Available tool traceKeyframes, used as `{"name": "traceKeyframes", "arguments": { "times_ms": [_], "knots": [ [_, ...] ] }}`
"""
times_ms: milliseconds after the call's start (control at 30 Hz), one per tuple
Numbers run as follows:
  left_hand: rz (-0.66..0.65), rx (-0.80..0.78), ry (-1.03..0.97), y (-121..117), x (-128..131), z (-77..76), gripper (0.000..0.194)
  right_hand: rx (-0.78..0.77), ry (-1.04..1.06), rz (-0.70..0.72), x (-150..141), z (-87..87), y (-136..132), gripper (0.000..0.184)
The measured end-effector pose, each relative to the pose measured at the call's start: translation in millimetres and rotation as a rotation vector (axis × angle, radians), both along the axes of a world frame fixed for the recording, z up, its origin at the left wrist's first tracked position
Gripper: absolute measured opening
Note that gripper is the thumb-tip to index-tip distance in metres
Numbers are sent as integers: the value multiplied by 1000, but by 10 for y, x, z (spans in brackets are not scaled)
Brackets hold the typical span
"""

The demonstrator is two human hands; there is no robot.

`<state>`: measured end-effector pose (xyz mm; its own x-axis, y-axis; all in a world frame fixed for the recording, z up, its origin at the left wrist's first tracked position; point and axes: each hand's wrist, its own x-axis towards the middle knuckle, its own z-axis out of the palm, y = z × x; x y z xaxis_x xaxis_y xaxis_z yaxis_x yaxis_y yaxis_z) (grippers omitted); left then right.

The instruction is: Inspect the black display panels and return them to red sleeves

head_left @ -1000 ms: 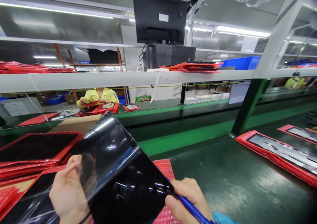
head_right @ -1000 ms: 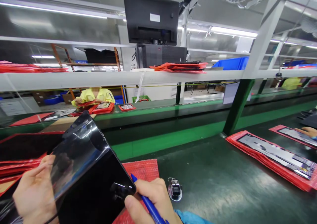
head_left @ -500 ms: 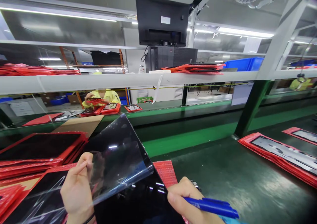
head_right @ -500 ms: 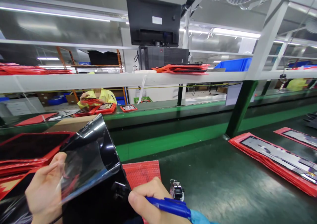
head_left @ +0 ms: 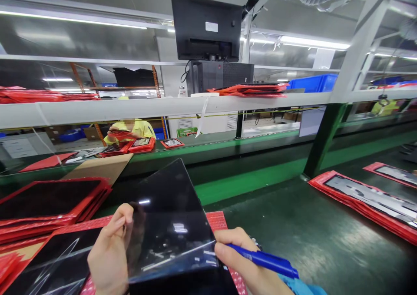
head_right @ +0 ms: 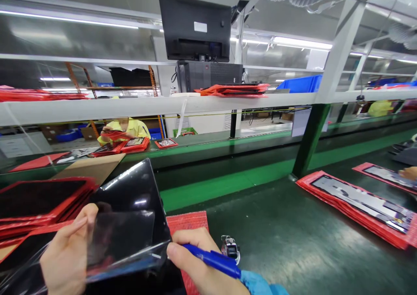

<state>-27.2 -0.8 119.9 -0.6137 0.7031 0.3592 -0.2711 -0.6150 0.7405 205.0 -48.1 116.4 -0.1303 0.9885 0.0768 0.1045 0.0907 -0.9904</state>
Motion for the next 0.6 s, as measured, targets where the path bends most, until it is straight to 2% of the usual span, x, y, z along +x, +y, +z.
{"name": "traceKeyframes", "arguments": {
  "times_ms": [100, 167, 233, 333, 400, 500, 600],
  "knots": [
    [-140, -34, -13, -91, 78, 27, 12, 111, -18, -1, -11, 39, -70, 30],
    [-253, -118, -19, -139, 84, 29, 18, 147, -46, 3, -27, 85, -101, 35],
    [-307, -150, -22, -172, 63, 24, 20, 167, -71, 50, -45, 137, -88, 39],
    [-253, -140, 40, -196, 26, 15, 22, 215, -66, 231, -58, 195, 7, 42],
    [-218, -158, 61, -203, 19, 12, 22, 202, -31, 321, -55, 202, 77, 52],
    [-201, -187, 25, -207, 45, 24, 22, 151, 25, 335, -39, 171, 119, 66],
    [-148, -191, 50, -207, 80, 48, 23, 173, -2, 270, -30, 108, 98, 62]
  ]
}}
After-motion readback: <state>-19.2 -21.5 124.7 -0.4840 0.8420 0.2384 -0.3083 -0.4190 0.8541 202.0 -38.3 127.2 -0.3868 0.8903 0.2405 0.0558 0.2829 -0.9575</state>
